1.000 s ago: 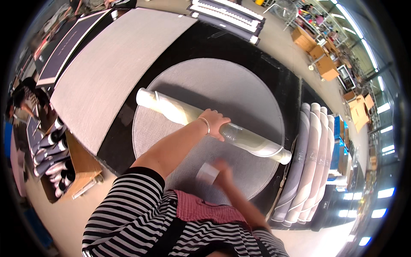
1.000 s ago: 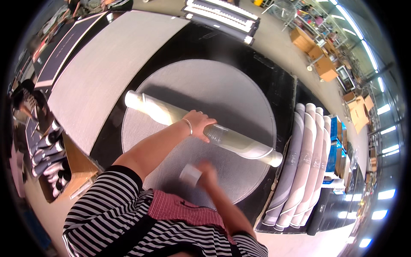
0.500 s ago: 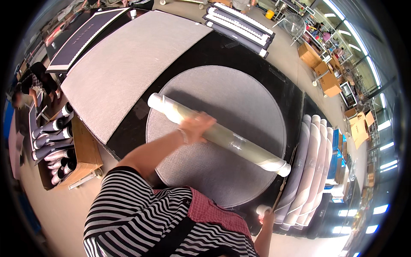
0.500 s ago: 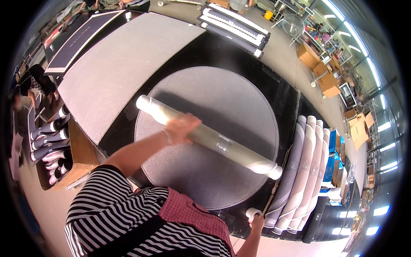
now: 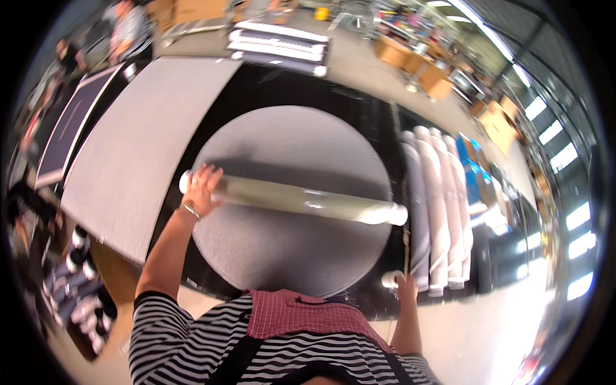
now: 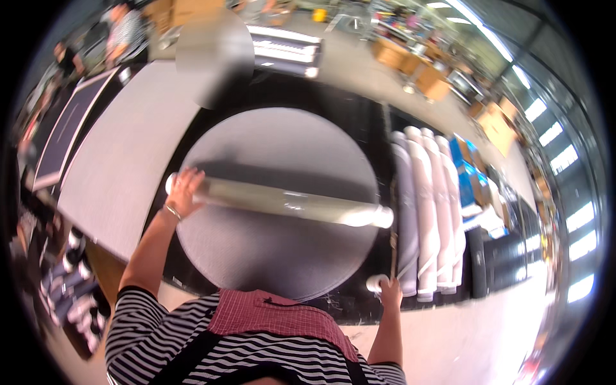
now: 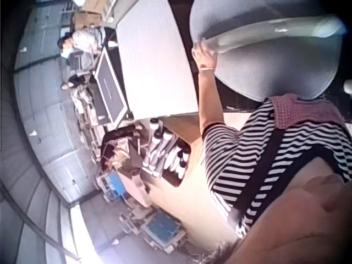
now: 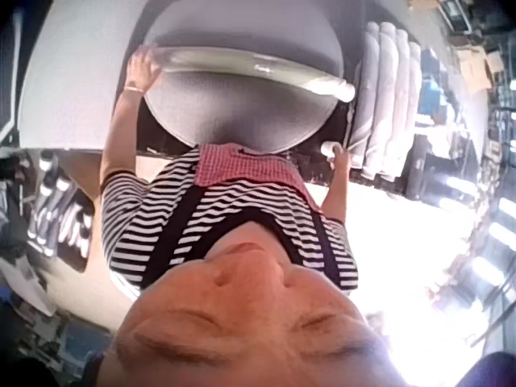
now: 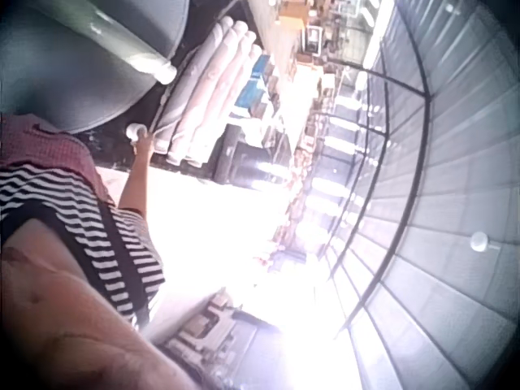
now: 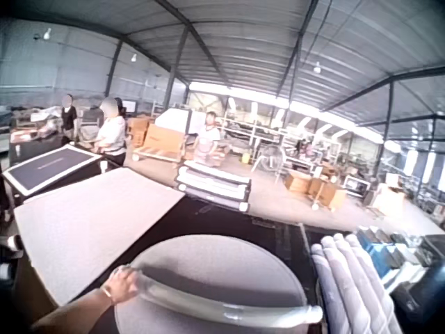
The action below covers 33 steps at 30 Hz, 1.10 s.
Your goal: The person rolls several round and rectangular floor mats by hand and secures them with adhesive tape.
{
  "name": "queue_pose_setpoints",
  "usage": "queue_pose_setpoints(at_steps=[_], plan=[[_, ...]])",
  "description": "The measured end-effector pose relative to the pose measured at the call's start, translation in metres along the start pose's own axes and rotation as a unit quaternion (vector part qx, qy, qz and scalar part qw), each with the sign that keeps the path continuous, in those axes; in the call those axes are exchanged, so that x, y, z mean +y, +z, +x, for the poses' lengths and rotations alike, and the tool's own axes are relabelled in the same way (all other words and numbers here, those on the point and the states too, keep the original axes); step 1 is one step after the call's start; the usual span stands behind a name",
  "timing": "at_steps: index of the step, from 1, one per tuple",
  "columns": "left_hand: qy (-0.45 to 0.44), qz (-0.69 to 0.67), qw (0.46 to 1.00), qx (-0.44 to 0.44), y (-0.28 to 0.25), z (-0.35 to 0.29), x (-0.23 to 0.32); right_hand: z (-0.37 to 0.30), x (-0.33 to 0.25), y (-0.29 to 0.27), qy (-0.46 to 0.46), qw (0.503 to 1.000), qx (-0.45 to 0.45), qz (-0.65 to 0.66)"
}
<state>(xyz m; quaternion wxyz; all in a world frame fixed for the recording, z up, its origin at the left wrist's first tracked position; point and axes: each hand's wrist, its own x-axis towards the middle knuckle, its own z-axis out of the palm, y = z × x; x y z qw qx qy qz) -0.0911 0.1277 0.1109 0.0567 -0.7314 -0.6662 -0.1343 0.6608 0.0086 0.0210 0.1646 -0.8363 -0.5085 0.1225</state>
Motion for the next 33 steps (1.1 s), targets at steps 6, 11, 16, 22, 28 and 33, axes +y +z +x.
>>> queue_pose_setpoints(at_steps=[6, 11, 16, 22, 28, 33], plan=[[0.071, 0.110, 0.960, -0.249, -0.002, 0.052, 0.059, -0.060, -0.092, -0.041, 0.026, 0.992, 0.058, 0.109], [0.062, -0.071, 0.958, -0.270, -0.019, -0.002, 0.083, -0.105, -0.117, -0.042, -0.024, 0.987, 0.075, 0.137], [-0.019, -0.368, 0.882, -0.295, -0.034, -0.042, 0.153, -0.131, -0.151, -0.016, -0.087, 0.935, -0.052, 0.340], [0.079, -0.609, 0.785, -0.085, -0.067, 0.011, 0.315, -0.158, -0.268, -0.047, -0.208, 0.718, -0.231, 0.623], [0.128, -0.678, 0.706, -0.159, -0.101, 0.008, 0.340, -0.110, -0.236, -0.118, -0.207, 0.824, -0.014, 0.527], [0.075, -0.593, 0.787, -0.150, -0.035, -0.045, 0.258, -0.045, -0.144, -0.187, -0.213, 0.835, 0.057, 0.505]])
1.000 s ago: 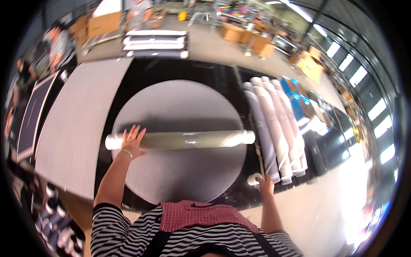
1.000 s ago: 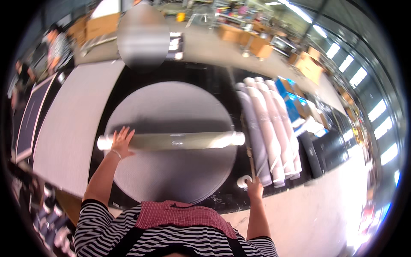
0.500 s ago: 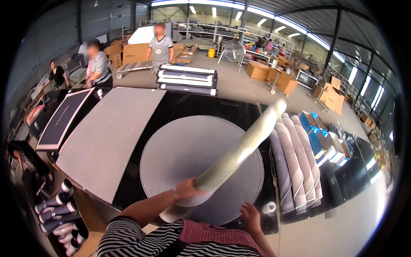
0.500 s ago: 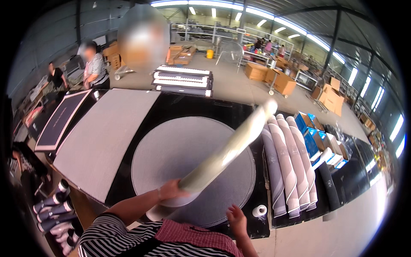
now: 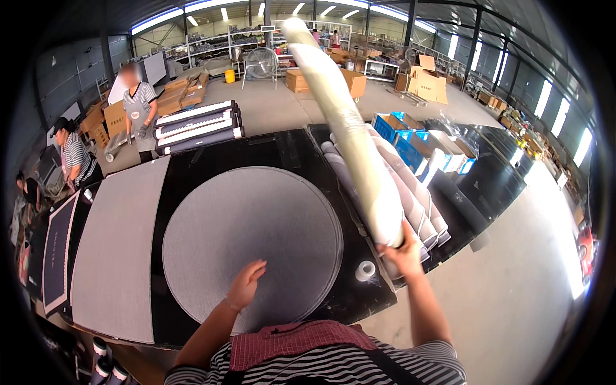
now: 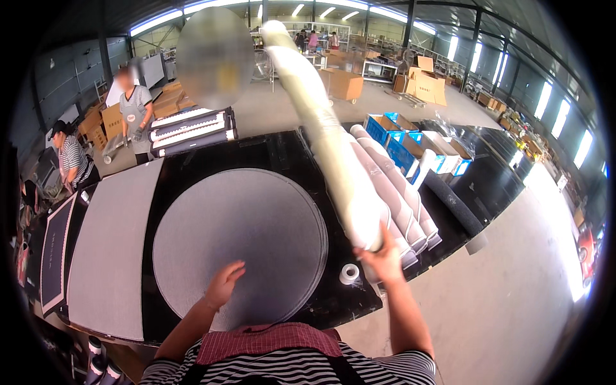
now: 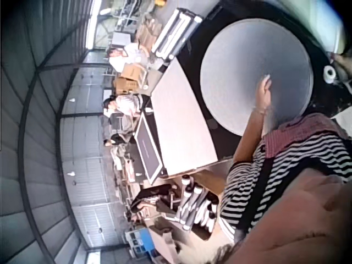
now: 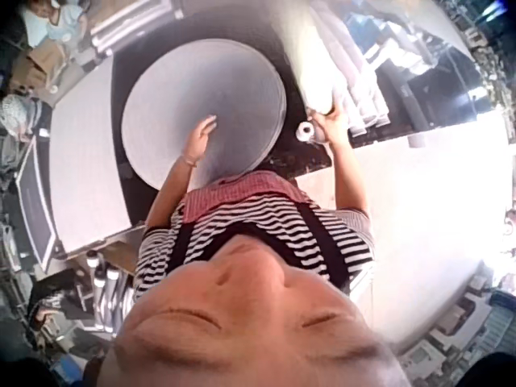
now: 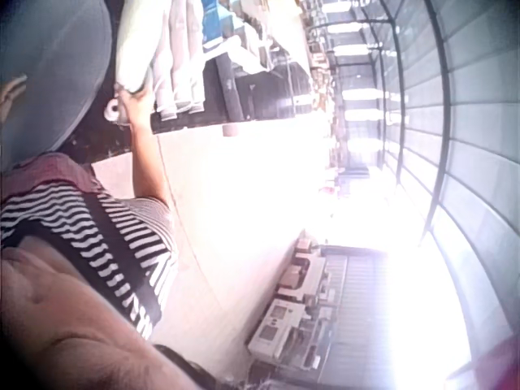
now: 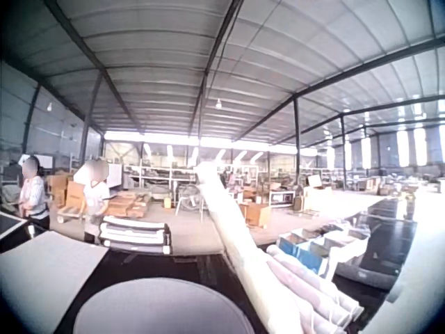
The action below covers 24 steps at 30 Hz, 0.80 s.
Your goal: The person rolls several round and rectangular floor mats by hand and secures them with adhesive tape.
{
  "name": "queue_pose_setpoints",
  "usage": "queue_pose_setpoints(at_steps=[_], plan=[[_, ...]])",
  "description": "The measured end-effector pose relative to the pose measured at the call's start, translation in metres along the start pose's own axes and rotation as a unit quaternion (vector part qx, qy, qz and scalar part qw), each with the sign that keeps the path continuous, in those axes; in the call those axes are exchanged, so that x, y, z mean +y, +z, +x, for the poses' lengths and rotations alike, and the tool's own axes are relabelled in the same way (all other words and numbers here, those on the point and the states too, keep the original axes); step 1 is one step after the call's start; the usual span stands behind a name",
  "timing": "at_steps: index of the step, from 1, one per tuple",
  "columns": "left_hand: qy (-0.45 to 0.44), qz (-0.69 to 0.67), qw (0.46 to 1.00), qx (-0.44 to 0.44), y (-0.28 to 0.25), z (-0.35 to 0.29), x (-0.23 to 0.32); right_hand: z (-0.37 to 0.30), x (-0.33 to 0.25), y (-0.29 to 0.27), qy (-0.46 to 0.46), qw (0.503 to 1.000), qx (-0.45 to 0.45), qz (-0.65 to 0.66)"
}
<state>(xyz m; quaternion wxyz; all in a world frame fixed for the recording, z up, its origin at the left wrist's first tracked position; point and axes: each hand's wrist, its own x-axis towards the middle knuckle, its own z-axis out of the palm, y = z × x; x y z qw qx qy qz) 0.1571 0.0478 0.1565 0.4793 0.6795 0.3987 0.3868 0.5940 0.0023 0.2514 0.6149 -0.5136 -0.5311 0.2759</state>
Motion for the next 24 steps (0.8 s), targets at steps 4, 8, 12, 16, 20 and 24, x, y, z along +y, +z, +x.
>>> queue_pose_setpoints(at_steps=[4, 8, 12, 16, 20, 24], plan=[[-0.074, 0.165, 0.982, 0.056, -0.016, -0.053, -0.017, 0.035, 0.032, -0.087, -0.051, 0.938, 0.105, -0.328], [-0.148, 0.125, 0.972, 0.135, -0.015, -0.092, -0.019, 0.073, 0.040, -0.122, 0.075, 0.894, 0.123, -0.425], [-0.204, 0.150, 0.953, 0.164, -0.010, -0.113, -0.046, 0.114, 0.081, -0.160, 0.130, 0.855, 0.133, -0.483], [-0.221, 0.169, 0.950, 0.143, 0.005, -0.123, -0.036, 0.154, 0.065, -0.145, 0.194, 0.817, 0.051, -0.541], [-0.175, 0.080, 0.972, 0.135, 0.008, -0.115, -0.070, 0.159, 0.085, -0.186, 0.197, 0.825, 0.029, -0.528], [-0.191, 0.115, 0.971, 0.083, 0.007, -0.086, -0.029, 0.170, 0.170, -0.276, 0.121, 0.833, -0.014, -0.540]])
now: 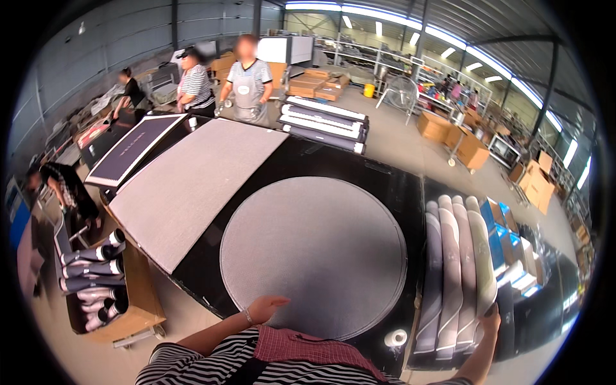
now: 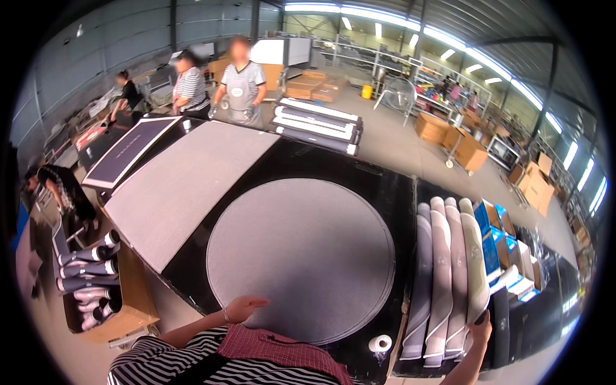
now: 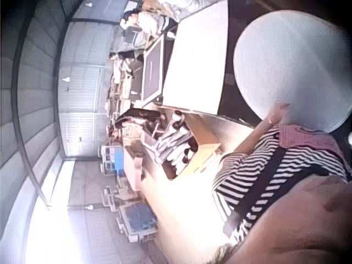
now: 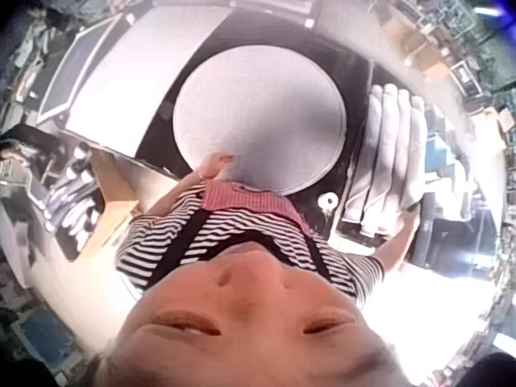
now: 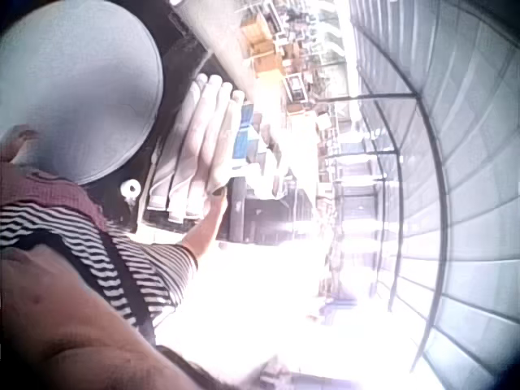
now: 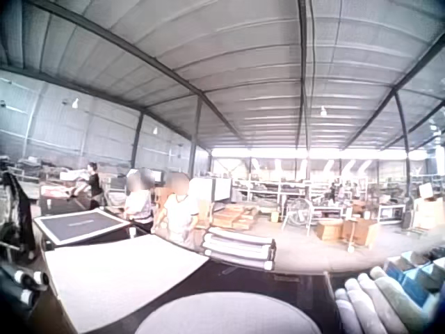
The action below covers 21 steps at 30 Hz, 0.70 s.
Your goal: The person rolls several round and rectangular floor mats by hand and secures them with adhesive tape.
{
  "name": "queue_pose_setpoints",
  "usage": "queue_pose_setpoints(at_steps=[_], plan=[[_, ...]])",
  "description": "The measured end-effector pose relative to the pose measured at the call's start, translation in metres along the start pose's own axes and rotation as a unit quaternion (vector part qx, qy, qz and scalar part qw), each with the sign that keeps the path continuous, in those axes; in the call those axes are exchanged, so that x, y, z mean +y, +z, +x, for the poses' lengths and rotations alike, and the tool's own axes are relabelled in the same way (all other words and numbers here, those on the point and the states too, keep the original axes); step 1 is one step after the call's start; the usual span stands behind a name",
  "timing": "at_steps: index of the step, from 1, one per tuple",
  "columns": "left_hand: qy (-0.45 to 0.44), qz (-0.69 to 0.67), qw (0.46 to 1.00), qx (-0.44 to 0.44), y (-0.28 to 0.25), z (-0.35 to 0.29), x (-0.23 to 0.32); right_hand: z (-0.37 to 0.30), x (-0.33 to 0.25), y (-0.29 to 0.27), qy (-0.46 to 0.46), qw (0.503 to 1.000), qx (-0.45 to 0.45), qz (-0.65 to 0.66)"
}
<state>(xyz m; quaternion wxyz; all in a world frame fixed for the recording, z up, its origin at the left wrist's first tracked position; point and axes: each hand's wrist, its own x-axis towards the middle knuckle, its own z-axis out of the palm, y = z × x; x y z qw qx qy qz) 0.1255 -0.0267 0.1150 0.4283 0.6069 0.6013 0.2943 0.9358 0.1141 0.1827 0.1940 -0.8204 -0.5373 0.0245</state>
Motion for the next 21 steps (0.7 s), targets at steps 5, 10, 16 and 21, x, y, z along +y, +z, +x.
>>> queue_pose_setpoints(at_steps=[5, 10, 16, 21], plan=[[0.019, -0.114, 0.993, -0.003, -0.009, 0.004, 0.033, -0.012, -0.143, 0.027, -0.093, 0.988, 0.121, 0.023], [0.082, -0.410, 0.892, -0.171, -0.013, 0.019, 0.085, -0.175, -0.344, 0.052, -0.219, 0.865, -0.256, 0.371], [0.147, -0.279, 0.907, -0.277, -0.011, -0.002, 0.103, -0.308, -0.474, 0.075, -0.296, 0.704, -0.523, 0.379], [0.114, -0.326, 0.884, -0.314, -0.020, -0.018, 0.092, -0.334, -0.484, 0.072, -0.289, 0.748, -0.521, 0.293]])
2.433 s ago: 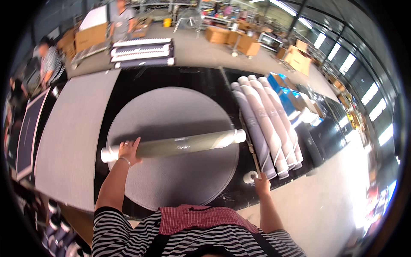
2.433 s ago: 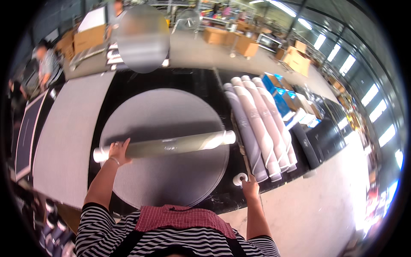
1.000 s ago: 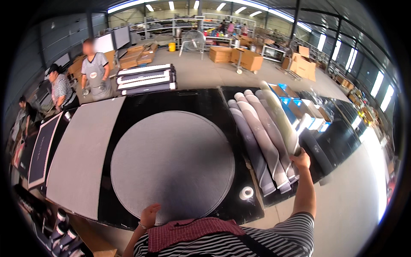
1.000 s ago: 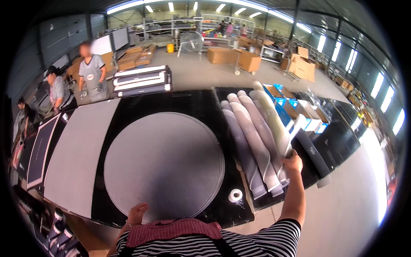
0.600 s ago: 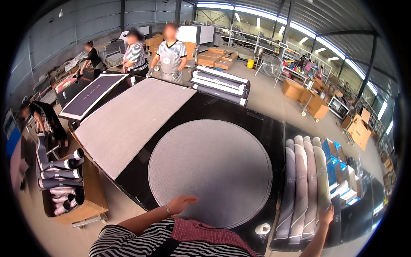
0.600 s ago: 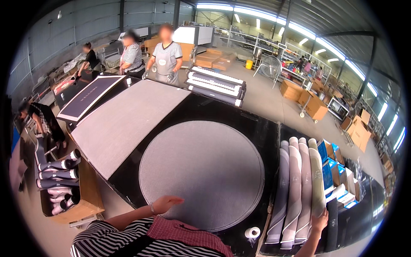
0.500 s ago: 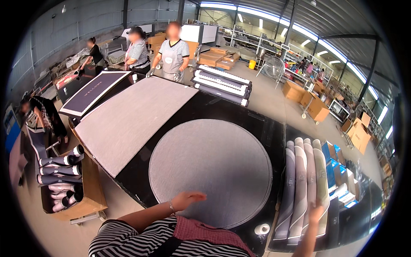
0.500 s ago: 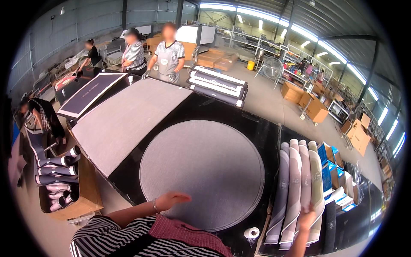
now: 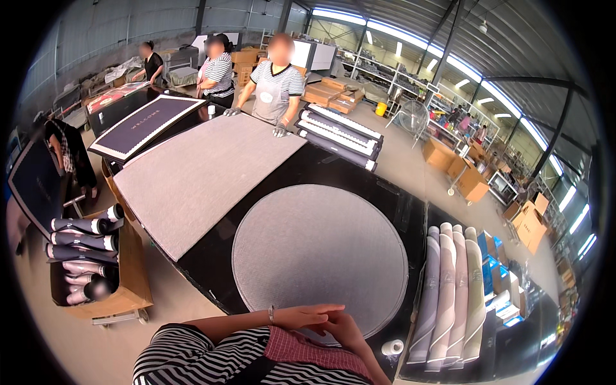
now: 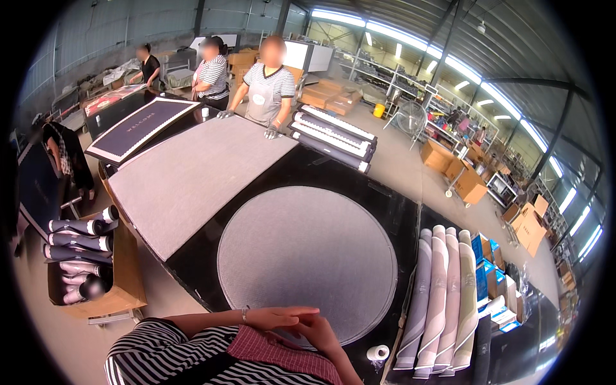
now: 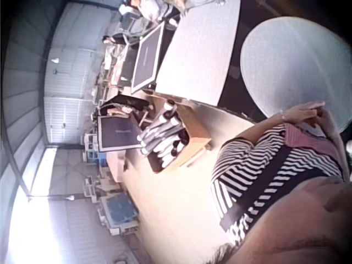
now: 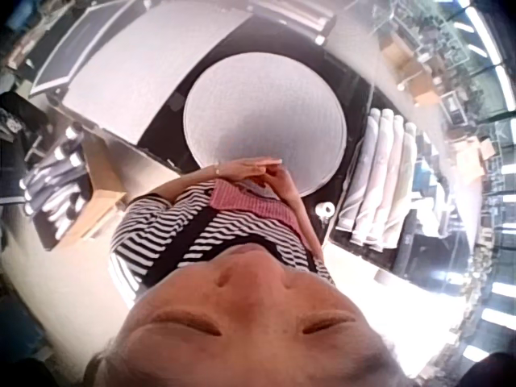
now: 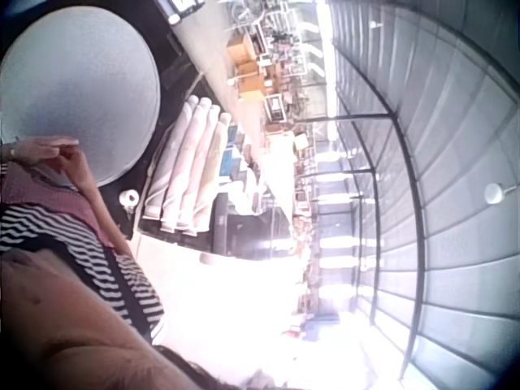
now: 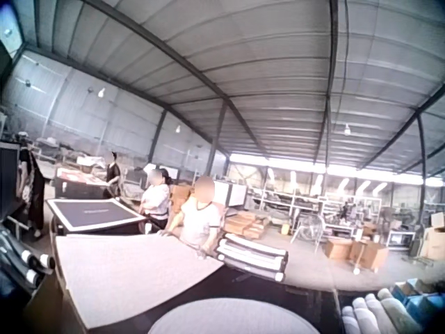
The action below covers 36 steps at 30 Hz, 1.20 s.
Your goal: The person rolls several round and rectangular floor mats by hand and secures them with adhesive tape.
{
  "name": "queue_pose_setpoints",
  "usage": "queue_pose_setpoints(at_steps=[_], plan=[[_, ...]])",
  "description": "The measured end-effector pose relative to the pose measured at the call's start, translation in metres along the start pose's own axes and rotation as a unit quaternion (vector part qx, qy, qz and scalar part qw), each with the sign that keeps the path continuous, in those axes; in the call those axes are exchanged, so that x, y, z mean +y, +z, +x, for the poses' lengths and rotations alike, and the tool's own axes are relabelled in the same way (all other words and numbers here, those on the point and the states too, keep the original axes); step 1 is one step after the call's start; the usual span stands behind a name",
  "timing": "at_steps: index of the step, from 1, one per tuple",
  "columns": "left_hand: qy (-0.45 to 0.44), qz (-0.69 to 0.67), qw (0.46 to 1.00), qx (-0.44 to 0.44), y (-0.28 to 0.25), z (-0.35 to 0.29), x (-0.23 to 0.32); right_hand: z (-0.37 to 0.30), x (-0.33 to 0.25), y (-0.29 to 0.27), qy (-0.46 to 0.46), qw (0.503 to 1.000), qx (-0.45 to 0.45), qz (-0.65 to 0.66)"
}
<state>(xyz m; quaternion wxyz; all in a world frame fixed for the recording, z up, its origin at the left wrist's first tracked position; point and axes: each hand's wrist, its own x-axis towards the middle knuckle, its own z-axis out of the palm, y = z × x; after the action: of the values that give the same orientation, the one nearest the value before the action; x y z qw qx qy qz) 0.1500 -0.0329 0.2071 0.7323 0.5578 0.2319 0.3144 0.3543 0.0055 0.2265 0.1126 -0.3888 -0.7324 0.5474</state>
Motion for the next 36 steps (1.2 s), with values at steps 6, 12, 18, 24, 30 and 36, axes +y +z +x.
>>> queue_pose_setpoints(at_steps=[6, 12, 18, 24, 30, 36], plan=[[0.024, -0.003, 0.999, -0.032, -0.004, 0.002, -0.017, -0.013, 0.004, 0.011, 0.005, 0.999, 0.025, 0.042], [0.022, -0.006, 0.998, -0.057, -0.004, 0.004, -0.021, -0.019, 0.013, 0.018, 0.010, 0.996, 0.056, 0.071], [0.013, -0.023, 0.997, -0.071, -0.003, 0.006, -0.022, -0.017, 0.023, 0.030, 0.029, 0.988, 0.136, 0.070], [0.023, -0.025, 0.996, -0.083, -0.004, 0.009, -0.030, -0.013, 0.035, 0.035, 0.003, 0.984, 0.159, 0.078], [0.038, 0.032, 0.997, -0.067, -0.005, 0.007, -0.028, -0.013, 0.027, 0.037, 0.004, 0.986, 0.165, 0.037], [0.034, 0.027, 0.997, -0.057, -0.005, 0.009, -0.031, -0.009, 0.038, 0.037, -0.008, 0.986, 0.154, 0.058]])
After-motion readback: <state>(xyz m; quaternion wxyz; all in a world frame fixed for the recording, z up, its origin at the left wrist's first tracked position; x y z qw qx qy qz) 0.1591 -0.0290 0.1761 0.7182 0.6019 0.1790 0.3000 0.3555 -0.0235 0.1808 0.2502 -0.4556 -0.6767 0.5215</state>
